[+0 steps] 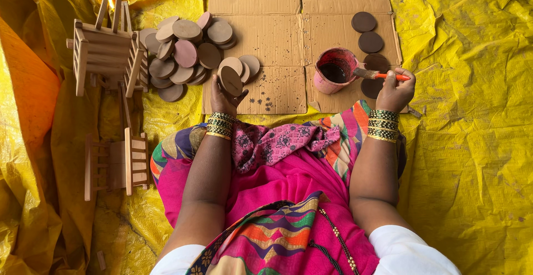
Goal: The person sits on a tarp-covered floor and paints round wooden discs with a dark coating using a paintbrush. They dip the brush into a container of dark liquid, brush the coating onto one disc face, then set the finished disc aside and pick up the next unpainted disc from a pile.
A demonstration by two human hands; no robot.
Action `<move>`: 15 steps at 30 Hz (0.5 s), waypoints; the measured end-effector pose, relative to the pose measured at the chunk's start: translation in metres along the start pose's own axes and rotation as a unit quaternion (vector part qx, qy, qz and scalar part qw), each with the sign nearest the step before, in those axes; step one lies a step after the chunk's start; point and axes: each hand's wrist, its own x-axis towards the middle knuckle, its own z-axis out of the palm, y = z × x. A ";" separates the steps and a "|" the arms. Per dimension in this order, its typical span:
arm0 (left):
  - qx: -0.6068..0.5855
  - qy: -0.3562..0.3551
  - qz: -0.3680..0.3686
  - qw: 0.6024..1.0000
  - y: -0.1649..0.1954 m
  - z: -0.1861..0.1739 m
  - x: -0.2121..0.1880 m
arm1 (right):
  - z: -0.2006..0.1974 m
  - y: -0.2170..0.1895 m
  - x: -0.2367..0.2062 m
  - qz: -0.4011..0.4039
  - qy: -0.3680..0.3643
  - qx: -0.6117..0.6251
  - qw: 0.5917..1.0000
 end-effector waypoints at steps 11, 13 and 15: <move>0.007 0.000 -0.006 1.000 -0.007 -0.009 0.012 | 0.001 0.022 0.003 -0.027 -0.029 -0.005 0.999; 0.007 0.001 -0.005 1.000 -0.009 -0.011 0.014 | 0.001 0.024 0.003 0.063 -0.049 0.064 0.995; 0.005 0.002 -0.005 1.000 -0.010 -0.013 0.016 | -0.001 0.026 0.002 0.025 -0.096 0.079 0.992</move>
